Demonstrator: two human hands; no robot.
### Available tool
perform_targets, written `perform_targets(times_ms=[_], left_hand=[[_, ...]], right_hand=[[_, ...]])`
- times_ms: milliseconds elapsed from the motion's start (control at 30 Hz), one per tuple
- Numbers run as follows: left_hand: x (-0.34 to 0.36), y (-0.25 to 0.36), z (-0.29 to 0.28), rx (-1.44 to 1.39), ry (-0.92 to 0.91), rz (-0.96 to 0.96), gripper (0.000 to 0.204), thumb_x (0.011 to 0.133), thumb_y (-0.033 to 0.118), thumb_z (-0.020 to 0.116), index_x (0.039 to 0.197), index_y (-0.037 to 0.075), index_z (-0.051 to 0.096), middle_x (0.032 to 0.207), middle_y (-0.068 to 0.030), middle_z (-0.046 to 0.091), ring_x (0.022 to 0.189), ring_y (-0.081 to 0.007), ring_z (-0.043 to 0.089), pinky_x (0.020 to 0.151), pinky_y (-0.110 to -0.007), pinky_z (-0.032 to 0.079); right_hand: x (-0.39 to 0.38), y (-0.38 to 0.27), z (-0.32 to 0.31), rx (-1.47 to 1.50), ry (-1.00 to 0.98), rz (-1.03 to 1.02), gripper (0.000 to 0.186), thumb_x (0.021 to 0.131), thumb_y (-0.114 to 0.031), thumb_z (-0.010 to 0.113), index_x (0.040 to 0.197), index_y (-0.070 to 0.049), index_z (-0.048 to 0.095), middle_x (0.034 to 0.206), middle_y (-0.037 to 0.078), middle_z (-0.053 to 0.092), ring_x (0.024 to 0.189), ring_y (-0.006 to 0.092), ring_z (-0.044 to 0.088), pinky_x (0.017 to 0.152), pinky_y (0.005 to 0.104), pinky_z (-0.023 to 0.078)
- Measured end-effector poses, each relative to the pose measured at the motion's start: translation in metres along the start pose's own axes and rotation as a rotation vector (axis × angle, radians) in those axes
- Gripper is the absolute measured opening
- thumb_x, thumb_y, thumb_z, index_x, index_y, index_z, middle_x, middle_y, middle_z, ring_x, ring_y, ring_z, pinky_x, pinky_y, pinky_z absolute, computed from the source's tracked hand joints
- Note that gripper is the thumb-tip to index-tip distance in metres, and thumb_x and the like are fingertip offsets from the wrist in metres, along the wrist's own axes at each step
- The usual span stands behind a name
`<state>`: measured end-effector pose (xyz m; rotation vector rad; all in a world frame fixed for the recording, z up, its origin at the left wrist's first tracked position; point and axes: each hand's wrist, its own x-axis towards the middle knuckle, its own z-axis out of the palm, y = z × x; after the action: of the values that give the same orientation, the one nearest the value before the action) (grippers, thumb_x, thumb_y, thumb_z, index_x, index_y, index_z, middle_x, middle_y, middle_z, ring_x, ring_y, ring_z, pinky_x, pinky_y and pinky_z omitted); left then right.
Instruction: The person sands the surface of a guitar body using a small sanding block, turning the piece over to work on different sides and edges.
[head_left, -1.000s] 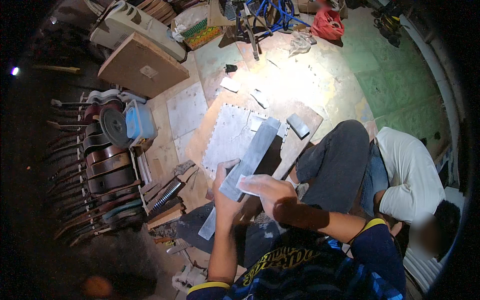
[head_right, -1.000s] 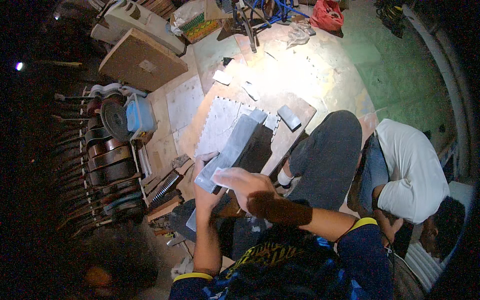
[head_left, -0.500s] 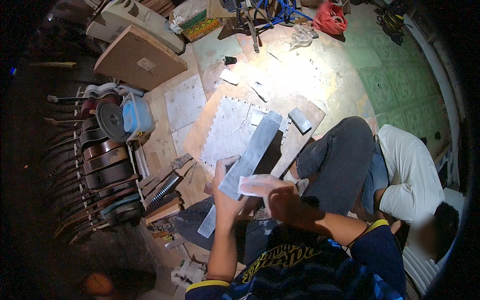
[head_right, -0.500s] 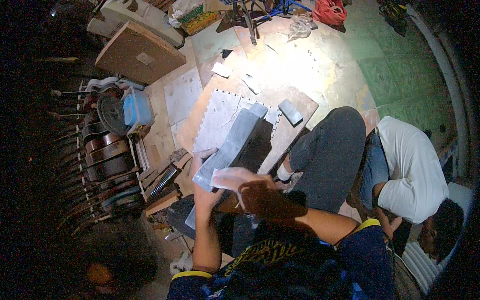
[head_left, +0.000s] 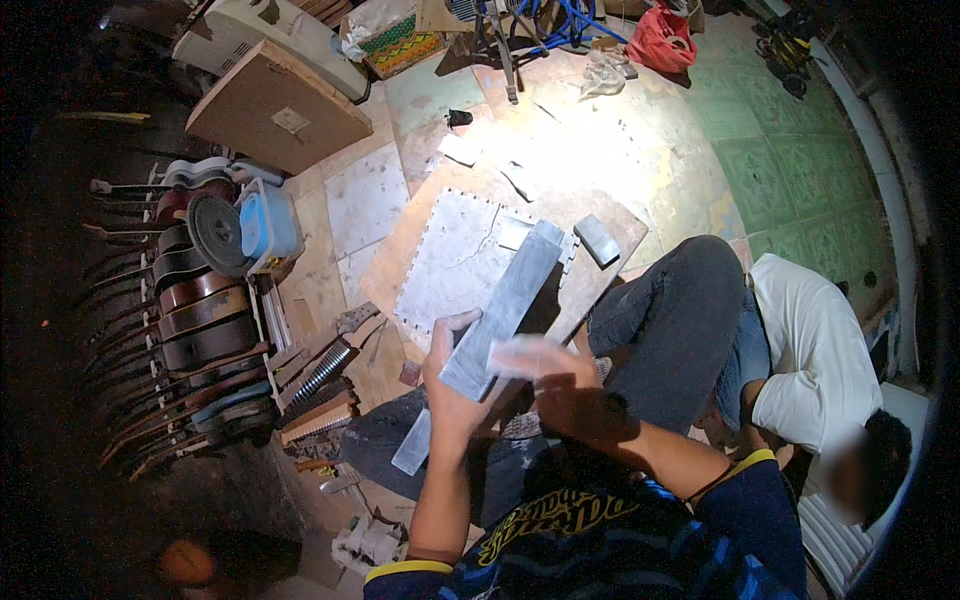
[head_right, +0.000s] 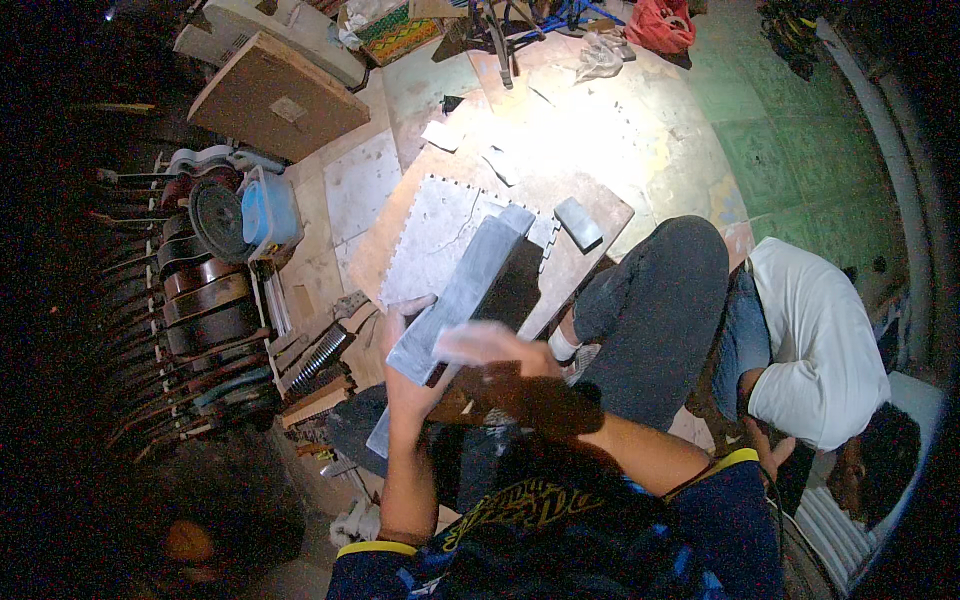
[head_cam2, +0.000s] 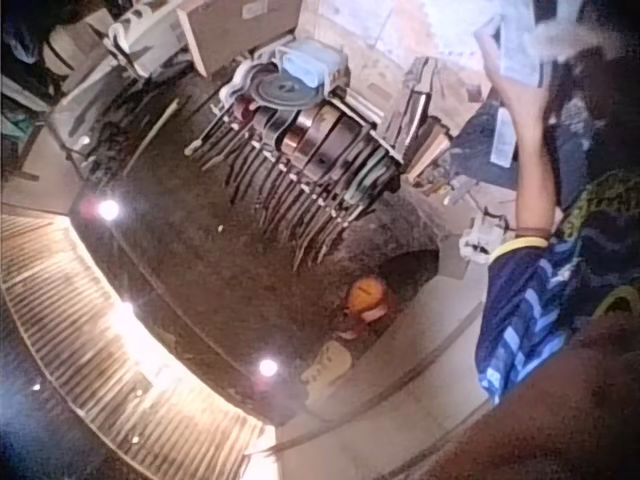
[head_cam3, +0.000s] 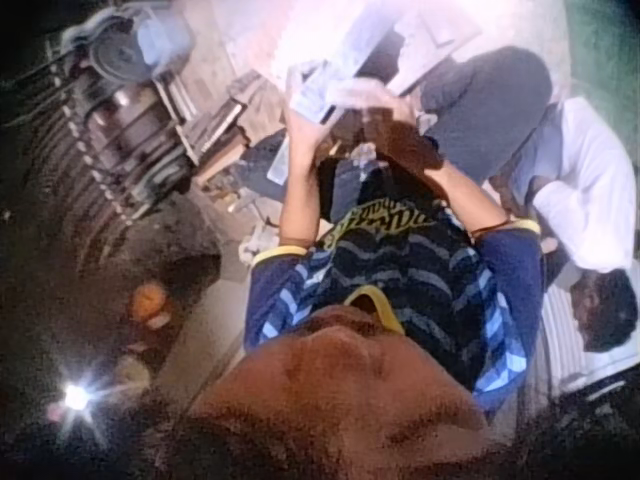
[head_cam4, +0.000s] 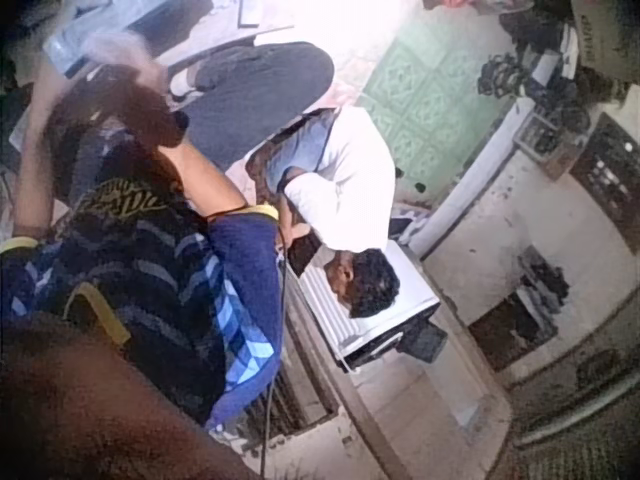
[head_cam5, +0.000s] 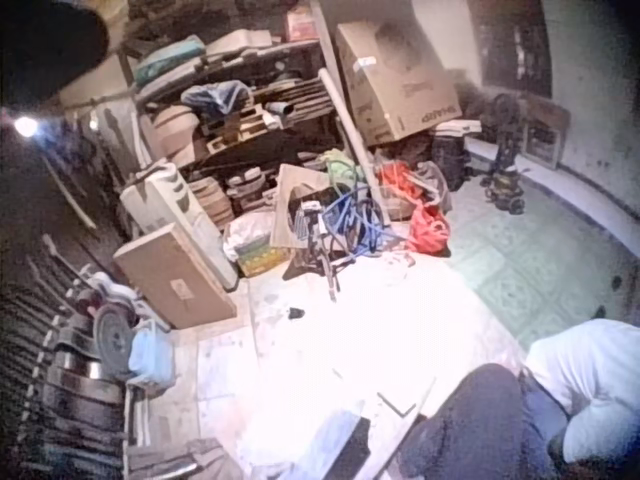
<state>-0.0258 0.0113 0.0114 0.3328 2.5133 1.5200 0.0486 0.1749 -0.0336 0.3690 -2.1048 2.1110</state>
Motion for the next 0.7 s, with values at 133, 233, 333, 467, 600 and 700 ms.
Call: perform_targets(times_ms=[133,233,333,467,600,700], left_hand=[[0.001,0.003,0.000,0.035,0.005,0.014,0.060,0.066,0.017,0.083,0.117,-0.004,0.059,0.115,-0.0158,0.061,0.111,-0.0269,0.060,0.096,-0.038,0.047],[-0.003,-0.006,0.001,0.030,0.027,0.066,0.061,0.067,0.016,0.083,0.119,-0.003,0.058,0.110,-0.0158,0.065,0.104,-0.0228,0.063,0.091,-0.035,0.049],[0.000,-0.004,-0.001,0.111,0.027,0.193,0.061,0.069,0.016,0.082,0.121,-0.003,0.057,0.104,-0.0156,0.069,0.097,-0.0197,0.067,0.086,-0.032,0.052],[-0.003,-0.011,-0.001,0.048,0.008,0.113,0.062,0.068,0.017,0.084,0.121,-0.001,0.057,0.108,-0.0168,0.067,0.099,-0.0220,0.066,0.088,-0.034,0.052],[0.005,-0.016,-0.007,0.186,0.010,0.294,0.061,0.067,0.018,0.087,0.119,0.004,0.059,0.124,-0.0180,0.059,0.105,-0.0292,0.063,0.092,-0.038,0.051],[0.005,-0.020,-0.017,0.101,0.010,0.234,0.054,0.062,0.022,0.092,0.103,0.007,0.062,0.130,-0.0180,0.054,0.110,-0.0325,0.061,0.096,-0.042,0.049]], right_hand=[[0.002,-0.016,0.006,0.017,0.034,0.070,0.040,0.095,-0.024,0.064,0.131,-0.006,0.065,0.132,0.016,0.063,0.127,0.0288,0.059,0.111,0.0373,0.044],[0.010,-0.021,0.000,-0.247,0.076,-0.060,0.043,0.106,-0.026,0.039,0.115,0.002,0.070,0.121,0.022,0.067,0.115,0.0380,0.066,0.100,0.0425,0.052],[0.021,-0.036,-0.004,-0.197,0.140,0.065,0.031,0.092,-0.001,0.048,0.113,0.004,0.070,0.120,0.022,0.069,0.114,0.0384,0.067,0.099,0.0440,0.053],[0.012,-0.014,0.004,-0.133,0.072,-0.189,0.029,0.091,0.000,0.054,0.116,0.000,0.070,0.113,0.021,0.071,0.109,0.0389,0.068,0.098,0.0413,0.054],[0.029,0.002,-0.026,-0.458,0.092,-0.011,0.042,0.086,0.008,0.053,0.126,-0.002,0.064,0.130,0.012,0.064,0.111,0.0241,0.067,0.083,0.0324,0.059],[0.038,-0.034,-0.033,0.610,0.171,0.709,0.035,0.090,0.002,0.051,0.123,-0.005,0.058,0.114,0.006,0.061,0.088,0.0150,0.061,0.074,0.0339,0.058]])
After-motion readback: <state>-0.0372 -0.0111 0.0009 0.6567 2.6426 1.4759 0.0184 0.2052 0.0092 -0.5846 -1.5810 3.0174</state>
